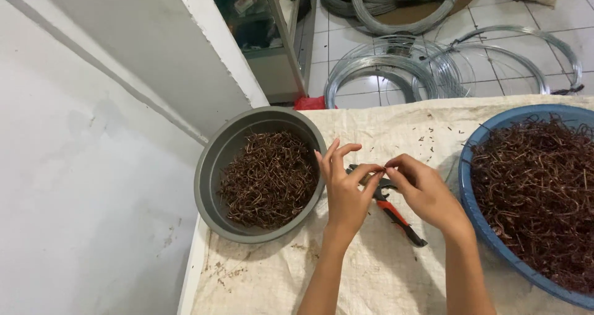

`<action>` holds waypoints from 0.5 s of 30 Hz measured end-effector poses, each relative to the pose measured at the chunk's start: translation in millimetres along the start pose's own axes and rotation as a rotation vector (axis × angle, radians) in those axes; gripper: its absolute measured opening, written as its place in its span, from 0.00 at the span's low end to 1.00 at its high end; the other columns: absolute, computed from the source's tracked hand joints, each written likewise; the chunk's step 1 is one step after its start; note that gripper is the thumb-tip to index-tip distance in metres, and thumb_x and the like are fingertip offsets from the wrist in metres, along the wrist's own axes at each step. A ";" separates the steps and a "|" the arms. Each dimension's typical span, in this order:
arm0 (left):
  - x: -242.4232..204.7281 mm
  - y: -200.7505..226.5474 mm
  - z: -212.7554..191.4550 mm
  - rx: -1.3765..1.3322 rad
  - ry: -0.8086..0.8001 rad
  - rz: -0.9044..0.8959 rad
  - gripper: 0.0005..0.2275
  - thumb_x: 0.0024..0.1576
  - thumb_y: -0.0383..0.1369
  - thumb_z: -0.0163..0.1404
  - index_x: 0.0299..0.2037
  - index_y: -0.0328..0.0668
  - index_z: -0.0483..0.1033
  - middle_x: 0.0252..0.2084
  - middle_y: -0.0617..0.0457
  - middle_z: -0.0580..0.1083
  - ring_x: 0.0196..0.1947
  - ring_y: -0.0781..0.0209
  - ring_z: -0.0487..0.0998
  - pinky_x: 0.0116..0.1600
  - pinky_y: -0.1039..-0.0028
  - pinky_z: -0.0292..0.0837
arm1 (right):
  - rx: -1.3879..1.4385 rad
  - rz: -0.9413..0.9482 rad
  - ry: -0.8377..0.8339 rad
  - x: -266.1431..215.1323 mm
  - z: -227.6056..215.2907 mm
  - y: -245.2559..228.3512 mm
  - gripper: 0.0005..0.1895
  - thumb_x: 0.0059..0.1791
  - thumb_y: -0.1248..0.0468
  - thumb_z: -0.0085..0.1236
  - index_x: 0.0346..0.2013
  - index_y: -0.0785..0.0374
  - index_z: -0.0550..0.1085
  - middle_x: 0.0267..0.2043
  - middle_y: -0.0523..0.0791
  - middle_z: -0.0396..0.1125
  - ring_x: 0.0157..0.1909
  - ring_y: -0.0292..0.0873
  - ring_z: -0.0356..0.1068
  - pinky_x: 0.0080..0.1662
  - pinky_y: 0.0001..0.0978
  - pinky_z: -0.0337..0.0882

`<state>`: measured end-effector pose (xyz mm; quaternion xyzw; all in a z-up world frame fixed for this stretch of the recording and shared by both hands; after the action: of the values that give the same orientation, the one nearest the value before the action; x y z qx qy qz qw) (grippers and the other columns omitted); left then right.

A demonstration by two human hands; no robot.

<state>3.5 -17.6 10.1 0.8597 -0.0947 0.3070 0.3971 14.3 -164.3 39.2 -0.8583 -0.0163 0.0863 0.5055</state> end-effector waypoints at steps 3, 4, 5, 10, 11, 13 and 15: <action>1.5 3.0 -2.8 -0.050 -0.026 -0.013 0.04 0.50 0.36 0.63 0.31 0.54 0.80 0.55 0.58 0.67 0.69 0.42 0.57 0.73 0.38 0.29 | 0.051 -0.029 0.009 9.8 5.2 21.4 0.12 0.54 0.63 0.48 0.40 0.65 0.78 0.20 0.53 0.67 0.28 0.48 0.64 0.36 0.40 0.66; 1.5 2.7 -3.1 -0.048 -0.026 -0.012 0.04 0.50 0.36 0.63 0.31 0.54 0.80 0.55 0.58 0.67 0.69 0.42 0.57 0.73 0.38 0.29 | 0.052 -0.030 0.008 9.2 5.0 19.6 0.12 0.54 0.63 0.48 0.40 0.65 0.78 0.20 0.53 0.67 0.28 0.48 0.64 0.36 0.40 0.66; 1.0 2.6 -2.9 -0.053 -0.030 -0.020 0.05 0.49 0.36 0.63 0.31 0.54 0.80 0.55 0.57 0.67 0.69 0.41 0.57 0.73 0.38 0.29 | 0.044 -0.024 0.005 8.2 4.4 18.2 0.11 0.54 0.64 0.49 0.40 0.65 0.78 0.20 0.54 0.69 0.28 0.48 0.64 0.36 0.41 0.66; -3.1 -5.5 2.6 -0.136 0.004 -0.149 0.09 0.48 0.38 0.64 0.33 0.49 0.80 0.54 0.53 0.66 0.68 0.38 0.58 0.73 0.38 0.36 | 0.044 -0.017 0.025 3.0 0.7 9.1 0.09 0.53 0.65 0.52 0.40 0.65 0.79 0.21 0.55 0.71 0.27 0.49 0.66 0.36 0.41 0.68; -4.4 -7.1 3.9 -0.143 -0.020 -0.160 0.08 0.49 0.39 0.63 0.33 0.50 0.80 0.54 0.54 0.66 0.67 0.39 0.59 0.73 0.40 0.36 | 0.036 -0.026 0.025 5.0 1.1 12.5 0.09 0.53 0.65 0.52 0.41 0.65 0.79 0.22 0.55 0.71 0.27 0.49 0.67 0.36 0.41 0.68; -6.5 -10.7 7.2 -0.151 -0.046 -0.175 0.07 0.50 0.39 0.62 0.32 0.51 0.80 0.53 0.55 0.66 0.67 0.40 0.59 0.74 0.42 0.36 | 0.027 -0.032 0.025 5.7 1.0 13.8 0.09 0.53 0.65 0.52 0.41 0.65 0.79 0.22 0.55 0.72 0.27 0.49 0.67 0.36 0.41 0.68; -7.4 -16.1 9.8 -0.160 -0.045 -0.207 0.05 0.50 0.38 0.62 0.31 0.53 0.80 0.54 0.55 0.65 0.68 0.41 0.58 0.75 0.43 0.32 | 0.012 -0.067 0.007 3.7 1.1 7.7 0.09 0.52 0.68 0.51 0.41 0.67 0.78 0.24 0.56 0.72 0.29 0.49 0.66 0.36 0.41 0.68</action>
<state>8.6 -14.7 -9.3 0.8371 -0.0384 0.2365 0.4918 17.3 -166.6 31.4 -0.8545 -0.0430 0.0665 0.5134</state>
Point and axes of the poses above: each hand's wrist, its own x-axis towards the middle knuckle, its own z-axis out of the palm, y = z × x, the point moved 2 cm from there along x, towards the middle knuckle
